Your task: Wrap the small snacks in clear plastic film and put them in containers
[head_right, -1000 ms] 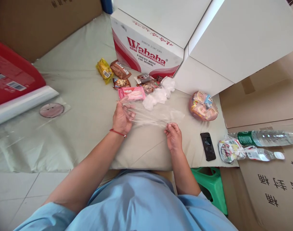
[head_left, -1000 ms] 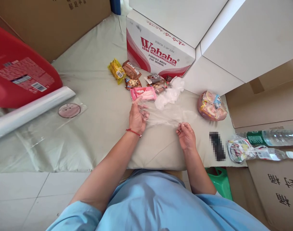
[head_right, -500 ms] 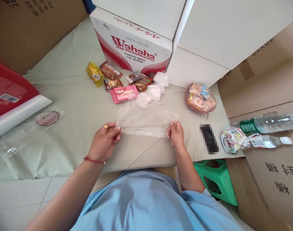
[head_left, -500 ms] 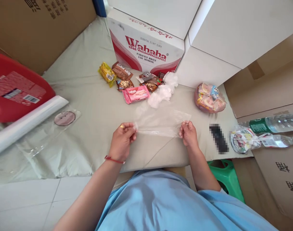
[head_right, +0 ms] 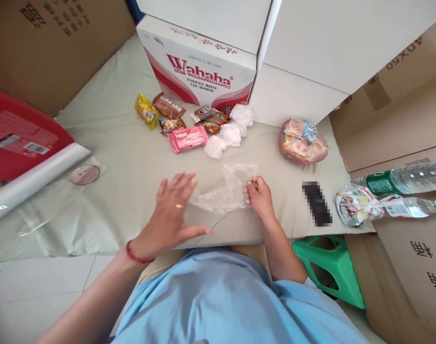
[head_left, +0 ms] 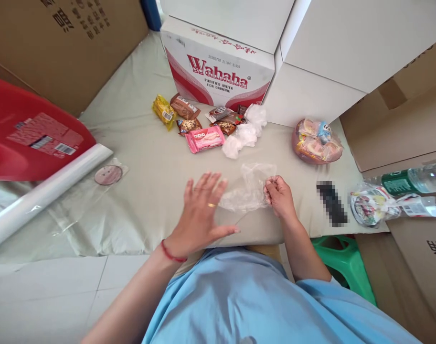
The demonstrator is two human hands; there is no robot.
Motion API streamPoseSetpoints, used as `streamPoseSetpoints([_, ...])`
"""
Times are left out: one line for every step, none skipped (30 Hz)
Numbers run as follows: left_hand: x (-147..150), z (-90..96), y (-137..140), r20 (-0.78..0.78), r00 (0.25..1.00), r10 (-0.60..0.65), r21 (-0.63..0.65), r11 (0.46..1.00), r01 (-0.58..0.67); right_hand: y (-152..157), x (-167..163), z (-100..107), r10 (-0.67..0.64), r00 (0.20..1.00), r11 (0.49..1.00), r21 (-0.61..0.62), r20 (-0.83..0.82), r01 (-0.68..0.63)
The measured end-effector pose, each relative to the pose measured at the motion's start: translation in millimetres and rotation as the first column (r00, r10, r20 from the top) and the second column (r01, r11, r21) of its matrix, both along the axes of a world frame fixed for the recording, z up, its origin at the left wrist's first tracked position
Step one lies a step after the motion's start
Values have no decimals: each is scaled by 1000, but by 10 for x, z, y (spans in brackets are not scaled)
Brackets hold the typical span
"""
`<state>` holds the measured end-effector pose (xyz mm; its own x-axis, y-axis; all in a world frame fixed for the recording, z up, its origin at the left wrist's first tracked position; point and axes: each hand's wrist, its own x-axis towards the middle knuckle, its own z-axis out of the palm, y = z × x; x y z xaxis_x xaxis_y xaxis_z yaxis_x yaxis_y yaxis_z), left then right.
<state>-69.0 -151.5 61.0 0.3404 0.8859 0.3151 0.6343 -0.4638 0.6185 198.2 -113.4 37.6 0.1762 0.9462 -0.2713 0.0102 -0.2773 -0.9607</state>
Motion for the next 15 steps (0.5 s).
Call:
streamPoseSetpoints([73, -33, 28, -60, 994, -94, -4, 996, 94, -12, 5, 18, 0, 1000, 1000, 5, -1, 0])
streamPoseSetpoints([133, -74, 58, -101, 983, -152, -21, 988, 151, -25, 19, 34, -1, 1000, 1000, 7, 1, 1])
streamPoseSetpoints([176, -116, 87, -119, 976, -182, -42, 983, 178, -38, 43, 47, -5, 1000, 1000, 8, 4, 5])
streamPoseSetpoints([200, -153, 115, -115, 975, -189, -63, 981, 183, -52, 74, 56, -10, 1000, 1000, 9, 8, 10])
streamPoseSetpoints([202, -178, 138, -87, 980, -177, -81, 982, 171, -68, 112, 61, -17, 1000, 1000, 9, 12, 16])
streamPoseSetpoints([185, -190, 157, -39, 987, -153, -95, 984, 149, -85, 153, 61, -23, 1000, 1000, 7, 14, 23])
streamPoseSetpoints([150, -189, 171, 21, 993, -115, -114, 987, 116, -102, 195, 58, -31, 999, 1000, 5, 15, 31])
streamPoseSetpoints([102, -177, 179, 83, 995, -58, -143, 987, 70, -120, 235, 52, -37, 999, 999, 0, 12, 37])
streamPoseSetpoints([44, -158, 184, 138, 990, 16, -182, 983, 10, -136, 269, 42, -42, 999, 999, -9, 6, 42])
streamPoseSetpoints([-19, -137, 186, 182, 977, 106, -234, 970, -62, -149, 295, 30, -45, 999, 999, -23, -2, 45])
streamPoseSetpoints([-82, -119, 189, 212, 955, 207, -296, 945, -139, -158, 310, 16, -45, 999, 998, -40, -12, 44])
streamPoseSetpoints([-144, -108, 195, 223, 925, 309, -357, 908, -217, -161, 312, 0, -37, 999, 998, -59, -25, 35])
streamPoseSetpoints([-201, -105, 205, 213, 893, 396, -409, 866, -287, -158, 303, -17, -22, 999, 997, -78, -37, 19])
streamPoseSetpoints([-252, -112, 220, 185, 870, 457, -446, 828, -340, -148, 281, -36, -1, 999, 996, -94, -47, -4])
streamPoseSetpoints([-296, -126, 240, 139, 859, 494, -471, 796, -381, -132, 250, -56, 22, 998, 994, -106, -53, -27])
